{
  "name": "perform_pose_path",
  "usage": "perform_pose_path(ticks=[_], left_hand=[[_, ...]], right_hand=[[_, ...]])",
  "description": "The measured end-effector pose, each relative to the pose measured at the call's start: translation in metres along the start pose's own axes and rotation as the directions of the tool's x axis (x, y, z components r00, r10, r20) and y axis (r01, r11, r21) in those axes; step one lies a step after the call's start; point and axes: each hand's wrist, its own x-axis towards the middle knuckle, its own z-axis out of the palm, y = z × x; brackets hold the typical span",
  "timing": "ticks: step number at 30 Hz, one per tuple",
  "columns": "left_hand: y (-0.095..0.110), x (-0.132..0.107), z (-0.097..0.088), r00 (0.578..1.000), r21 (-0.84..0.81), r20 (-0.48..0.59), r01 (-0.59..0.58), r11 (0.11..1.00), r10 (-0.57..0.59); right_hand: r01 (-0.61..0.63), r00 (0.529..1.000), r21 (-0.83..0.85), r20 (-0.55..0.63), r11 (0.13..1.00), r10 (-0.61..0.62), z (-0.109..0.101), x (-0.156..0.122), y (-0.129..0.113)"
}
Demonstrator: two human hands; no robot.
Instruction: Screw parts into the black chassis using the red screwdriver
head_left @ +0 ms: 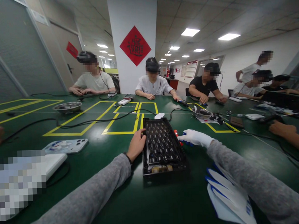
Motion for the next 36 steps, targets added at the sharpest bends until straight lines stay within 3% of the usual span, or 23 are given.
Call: perform_pose_path(ticks=[4,9,12,15,17,18,19,24,30,36], left_hand=[[0.002,-0.001,-0.002,0.999,-0.036,0.016,0.036,0.999,-0.035],[0.001,-0.004,-0.004,0.996,-0.104,0.036,0.085,0.991,-0.081],[0.0,-0.004,-0.003,0.998,-0.109,0.035,0.063,0.992,-0.06],[0.0,-0.004,-0.003,0.999,-0.089,0.033,0.039,0.995,-0.036],[0.002,-0.005,-0.005,0.998,-0.092,0.054,0.03,0.995,-0.026],[0.003,-0.006,-0.006,0.997,-0.096,0.068,0.028,0.995,-0.022],[0.005,-0.007,-0.008,0.997,-0.099,0.079,0.025,0.995,-0.017],[0.012,-0.012,-0.017,0.992,-0.148,0.111,0.068,0.987,-0.052],[0.01,-0.014,-0.017,0.994,-0.165,0.099,0.071,0.984,-0.055],[0.02,-0.033,-0.022,0.996,0.003,0.053,-0.071,0.997,0.071]], right_hand=[[-0.001,0.998,0.077,0.061,0.997,-0.004,0.003,0.014,-0.008],[-0.002,0.998,0.202,-0.055,0.979,0.013,-0.003,0.015,-0.004],[0.019,0.989,0.416,-0.139,0.909,0.043,-0.019,0.007,-0.001],[0.109,0.973,0.683,-0.223,0.722,0.064,-0.028,-0.005,-0.012],[0.19,0.973,0.929,-0.22,0.317,0.063,-0.02,-0.014,-0.027],[0.19,0.979,0.964,-0.201,0.187,0.042,-0.012,-0.019,-0.034],[0.187,0.981,0.975,-0.191,0.117,0.025,-0.003,-0.023,-0.042],[0.256,0.956,0.966,-0.259,0.042,0.136,0.035,-0.033,-0.056],[0.31,0.938,0.947,-0.29,-0.083,0.189,0.046,-0.029,-0.045],[0.338,0.928,0.94,-0.324,-0.048,0.183,0.057,-0.035,-0.044]])
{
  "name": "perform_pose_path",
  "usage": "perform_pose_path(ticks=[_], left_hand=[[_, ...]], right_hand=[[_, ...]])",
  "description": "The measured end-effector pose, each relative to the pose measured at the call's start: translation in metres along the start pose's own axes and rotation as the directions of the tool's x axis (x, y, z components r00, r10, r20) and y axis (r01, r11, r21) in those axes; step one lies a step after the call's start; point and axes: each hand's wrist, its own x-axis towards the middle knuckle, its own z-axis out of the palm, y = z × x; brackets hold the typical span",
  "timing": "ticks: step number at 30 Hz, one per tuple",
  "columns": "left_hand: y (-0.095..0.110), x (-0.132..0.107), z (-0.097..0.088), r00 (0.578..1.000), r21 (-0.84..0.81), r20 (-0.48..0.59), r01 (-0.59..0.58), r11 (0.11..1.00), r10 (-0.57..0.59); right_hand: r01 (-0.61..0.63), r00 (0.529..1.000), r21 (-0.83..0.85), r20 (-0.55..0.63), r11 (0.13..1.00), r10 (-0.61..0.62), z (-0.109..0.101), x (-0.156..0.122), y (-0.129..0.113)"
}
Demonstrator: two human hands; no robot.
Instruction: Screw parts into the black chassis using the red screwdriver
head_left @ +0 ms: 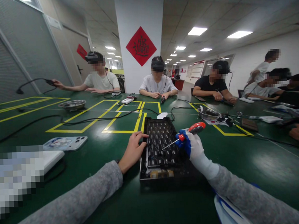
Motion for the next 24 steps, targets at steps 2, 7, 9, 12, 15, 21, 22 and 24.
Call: perform_pose_path(ticks=[2,7,9,12,15,21,22,24], left_hand=[[0.007,-0.009,-0.004,0.998,0.031,0.039,-0.057,0.998,0.056],[0.018,-0.019,-0.009,0.986,0.081,0.074,-0.153,0.985,0.148],[0.02,-0.018,-0.008,0.986,0.089,0.045,-0.166,0.982,0.162],[0.023,-0.015,-0.007,0.982,0.056,0.103,-0.166,0.985,0.159],[0.024,-0.013,-0.007,0.971,0.024,0.196,-0.143,0.989,0.136],[0.024,-0.002,-0.003,0.949,0.062,0.303,-0.112,0.992,0.088],[0.025,-0.001,-0.001,0.946,0.075,0.317,-0.092,0.993,0.064],[0.026,0.001,0.002,0.949,0.087,0.316,-0.05,0.995,0.02]], right_hand=[[0.013,1.0,-0.014,0.023,1.0,-0.013,0.001,-0.003,0.001],[0.061,0.996,-0.017,0.066,0.998,-0.059,0.001,-0.006,-0.002],[0.035,0.997,0.011,0.073,0.999,-0.036,-0.001,-0.004,-0.003],[-0.021,0.996,0.056,0.083,0.998,0.016,-0.003,0.001,-0.002],[-0.027,0.996,0.073,0.087,0.997,0.021,-0.005,0.003,-0.001],[-0.126,0.987,0.211,0.126,0.969,0.101,-0.008,0.007,0.0],[-0.146,0.985,0.256,0.125,0.956,0.117,-0.008,0.008,0.0],[-0.181,0.981,0.321,0.122,0.93,0.148,-0.008,0.01,0.0]])
